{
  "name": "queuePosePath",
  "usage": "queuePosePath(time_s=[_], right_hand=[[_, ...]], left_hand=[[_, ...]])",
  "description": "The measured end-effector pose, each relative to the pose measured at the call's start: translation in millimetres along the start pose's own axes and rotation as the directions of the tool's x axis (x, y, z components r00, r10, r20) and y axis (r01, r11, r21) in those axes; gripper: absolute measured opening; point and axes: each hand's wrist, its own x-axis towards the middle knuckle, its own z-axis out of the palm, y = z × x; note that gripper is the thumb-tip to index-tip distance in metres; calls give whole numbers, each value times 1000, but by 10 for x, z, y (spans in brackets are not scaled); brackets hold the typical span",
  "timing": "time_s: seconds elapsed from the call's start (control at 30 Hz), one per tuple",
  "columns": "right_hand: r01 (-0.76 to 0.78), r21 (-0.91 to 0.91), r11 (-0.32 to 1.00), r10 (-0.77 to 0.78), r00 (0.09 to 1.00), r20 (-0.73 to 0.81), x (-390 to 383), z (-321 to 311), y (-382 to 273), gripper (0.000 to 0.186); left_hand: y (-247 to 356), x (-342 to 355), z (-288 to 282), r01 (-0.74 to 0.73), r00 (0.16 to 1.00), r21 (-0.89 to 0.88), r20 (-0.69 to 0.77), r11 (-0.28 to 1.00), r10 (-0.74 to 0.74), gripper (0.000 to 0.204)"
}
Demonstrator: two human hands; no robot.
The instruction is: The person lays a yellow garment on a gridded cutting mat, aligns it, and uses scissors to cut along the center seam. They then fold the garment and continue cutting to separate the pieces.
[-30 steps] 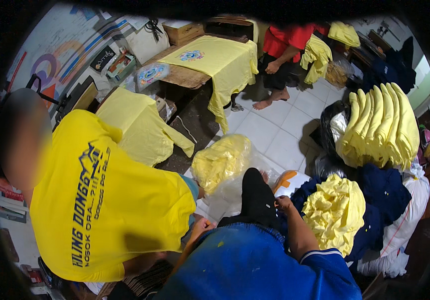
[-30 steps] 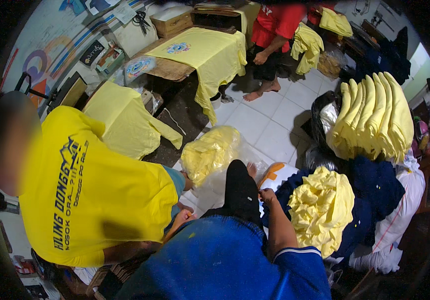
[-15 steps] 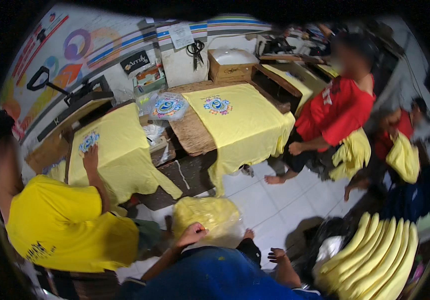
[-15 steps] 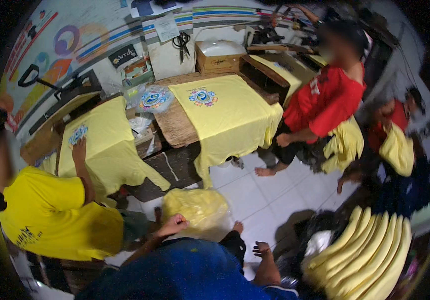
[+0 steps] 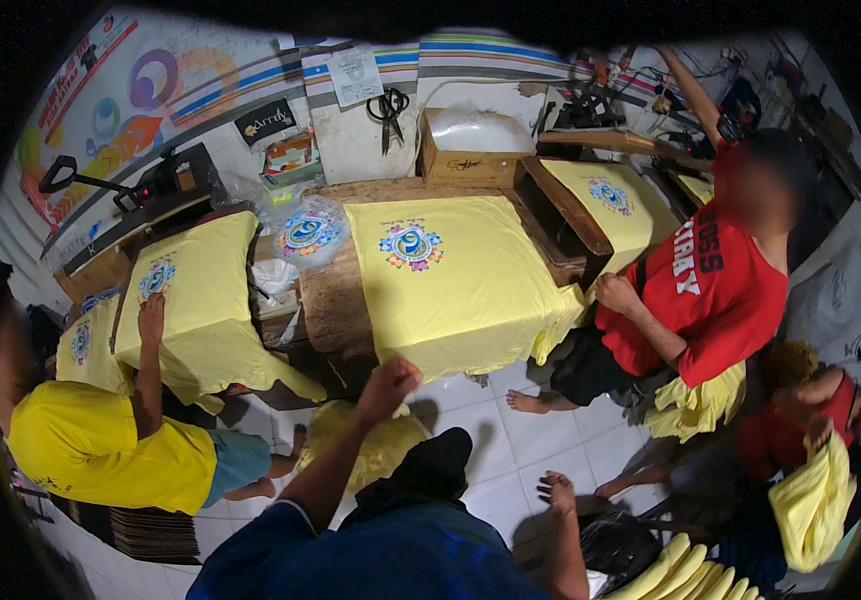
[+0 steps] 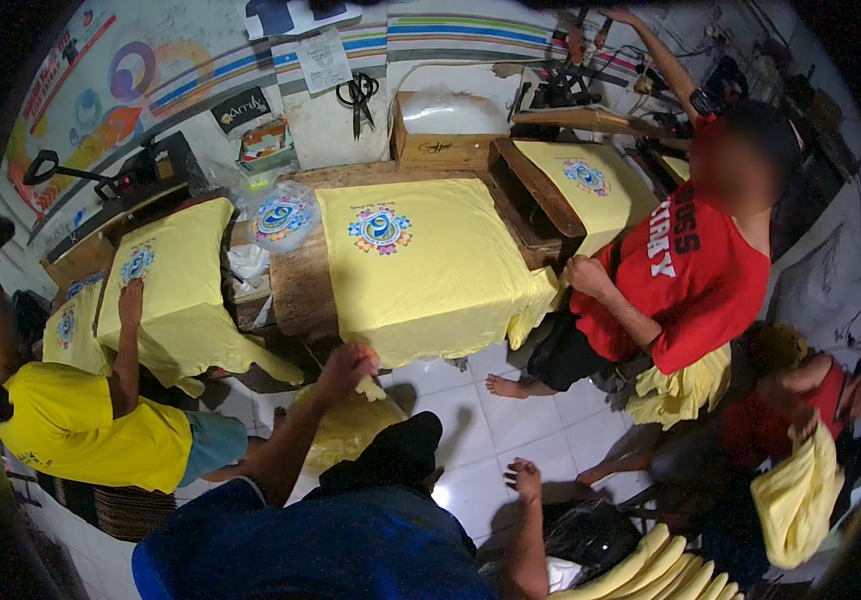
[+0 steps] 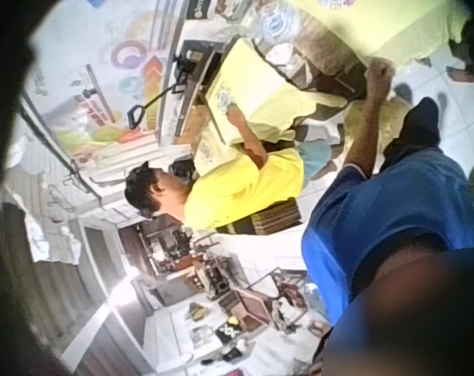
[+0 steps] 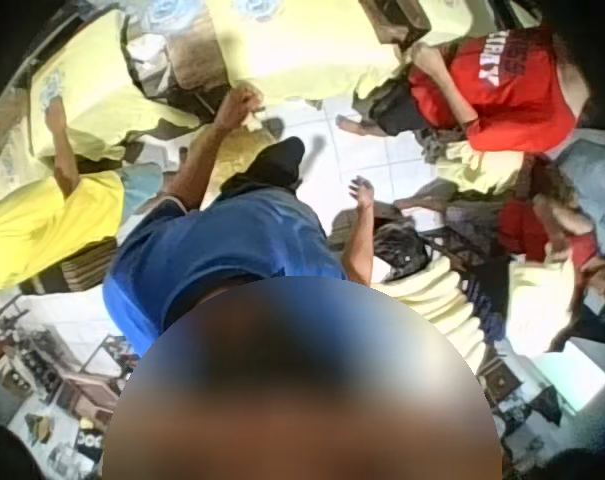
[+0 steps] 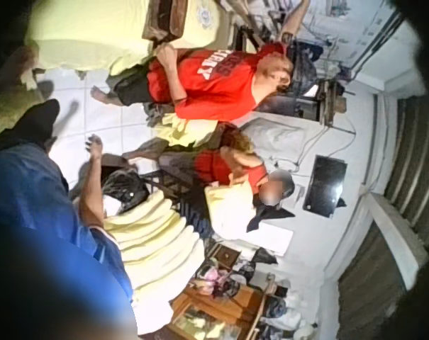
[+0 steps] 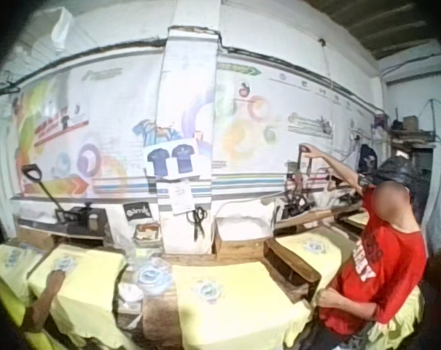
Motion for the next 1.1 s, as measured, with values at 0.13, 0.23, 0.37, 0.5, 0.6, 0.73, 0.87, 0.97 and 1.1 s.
queuePosePath(time_s=[0.13, 0.23, 0.37, 0.5, 0.6, 0.73, 0.87, 0.97, 1.1], right_hand=[[39, -163, 986, -4, 978, 208, -1, 500, -683, 29], [269, -217, 938, -179, 915, 361, 242, 984, -1676, 30], [486, -180, 855, -338, 786, 518, 672, 1878, -3235, 30], [742, -118, 659, -469, 529, 707, 1287, 3272, -4794, 26], [809, -172, 562, -431, 464, 774, 1723, 4452, -5780, 33], [943, -92, 319, -601, 276, 750, 2167, 5899, -6838, 30], [972, -233, -9, -849, 115, 515, 2313, 6884, -7230, 32], [934, -358, 22, -862, 199, 466, 2365, 7133, -7311, 33], [948, -315, 38, -793, 220, 568, 2450, 7118, -7266, 29]], left_hand=[[50, 1178, -339, -172, 943, -37, -297, 984, 153, 21], [113, 2141, -752, -166, 871, 95, -453, 982, 191, 20], [162, 3291, -1208, -275, 751, 153, -582, 949, 311, 23], [95, 4495, -1645, -208, 725, 123, -646, 970, 237, 28], [-13, 5286, -1941, -187, 620, 290, -706, 939, 341, 39], [-95, 5993, -2240, -78, 461, 383, -805, 920, 374, 48], [-115, 6215, -2370, -49, 600, 258, -765, 965, 235, 42], [-91, 6224, -2422, -15, 617, 325, -741, 946, 265, 35], [-51, 6217, -2447, -41, 654, 323, -707, 946, 270, 36]])
